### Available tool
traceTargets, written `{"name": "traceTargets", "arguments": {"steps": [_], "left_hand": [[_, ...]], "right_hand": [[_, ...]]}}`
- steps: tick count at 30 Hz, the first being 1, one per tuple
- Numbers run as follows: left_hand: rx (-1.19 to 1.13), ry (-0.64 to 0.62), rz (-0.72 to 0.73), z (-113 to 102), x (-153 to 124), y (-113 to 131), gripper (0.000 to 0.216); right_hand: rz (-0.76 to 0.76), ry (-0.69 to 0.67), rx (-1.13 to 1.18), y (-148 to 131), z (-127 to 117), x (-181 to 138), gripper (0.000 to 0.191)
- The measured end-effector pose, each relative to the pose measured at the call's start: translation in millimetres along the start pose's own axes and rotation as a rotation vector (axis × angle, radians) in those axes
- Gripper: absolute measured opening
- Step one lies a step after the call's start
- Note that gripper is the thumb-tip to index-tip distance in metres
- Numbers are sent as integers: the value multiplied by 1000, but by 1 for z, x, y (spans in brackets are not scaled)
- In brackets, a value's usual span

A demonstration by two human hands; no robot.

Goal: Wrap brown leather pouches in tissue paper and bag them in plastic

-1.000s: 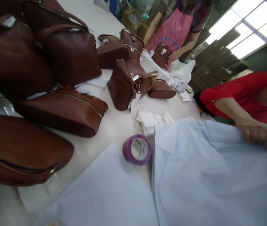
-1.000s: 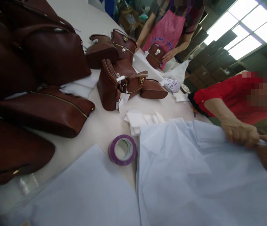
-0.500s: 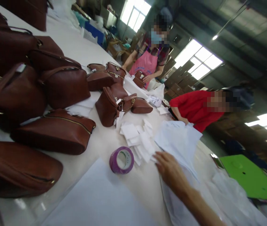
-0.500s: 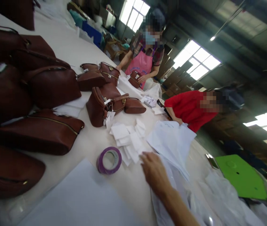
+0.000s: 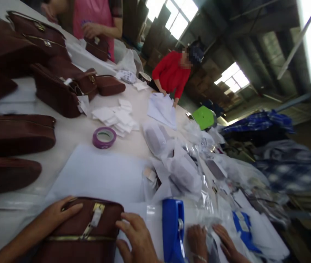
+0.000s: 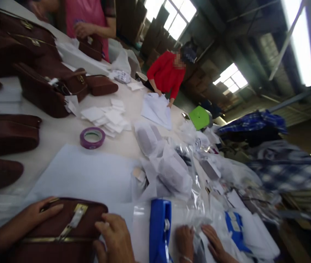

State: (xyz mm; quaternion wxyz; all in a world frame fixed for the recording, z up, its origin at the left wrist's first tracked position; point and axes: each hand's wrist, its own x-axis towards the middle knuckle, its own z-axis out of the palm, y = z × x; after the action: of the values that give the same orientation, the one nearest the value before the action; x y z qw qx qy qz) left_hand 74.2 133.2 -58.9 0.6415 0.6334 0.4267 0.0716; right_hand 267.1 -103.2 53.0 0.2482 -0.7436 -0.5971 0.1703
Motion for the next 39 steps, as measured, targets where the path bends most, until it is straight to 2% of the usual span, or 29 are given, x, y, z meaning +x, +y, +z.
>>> {"name": "traceTargets", "arguments": {"steps": [3, 5, 7, 9, 11, 16, 19, 23, 27, 30, 33, 36, 39], "left_hand": [[-12, -84, -10, -3, -7, 18, 57], [30, -30, 12, 0, -18, 32, 58], [67, 58, 34, 4, -29, 41, 59], [87, 127, 26, 10, -36, 41, 59], [117, 182, 24, 14, -40, 37, 59], [152, 221, 17, 27, -59, 26, 60], [132, 211, 38, 29, -75, 19, 73], [78, 136, 72, 27, -89, 6, 91], [16, 107, 86, 26, -94, 0, 98], [-52, 86, 89, 27, -100, 1, 103], [-107, 83, 78, 27, -106, 1, 100], [-135, 136, 26, 26, -106, -1, 100], [-223, 123, -14, 22, -102, 1, 101]], "right_hand": [[229, 59, 137, -7, 7, -36, 62], [455, 181, 297, 1, 24, -50, 54], [680, 269, 507, 12, 41, -54, 58], [847, 263, 748, 20, 55, -52, 73], [937, 206, 939, 22, 63, -47, 84], [925, 137, 1070, 13, 69, -44, 76], [894, 100, 1095, 5, 70, -44, 73], [912, 31, 1093, 0, 66, -37, 67], [952, -25, 1100, -3, 58, -30, 68], [923, -46, 1157, -5, 53, -30, 72], [937, -66, 1215, -4, 53, -31, 72], [1020, -142, 1126, -1, 54, -28, 70], [984, -197, 1129, -1, 48, -18, 71]]}}
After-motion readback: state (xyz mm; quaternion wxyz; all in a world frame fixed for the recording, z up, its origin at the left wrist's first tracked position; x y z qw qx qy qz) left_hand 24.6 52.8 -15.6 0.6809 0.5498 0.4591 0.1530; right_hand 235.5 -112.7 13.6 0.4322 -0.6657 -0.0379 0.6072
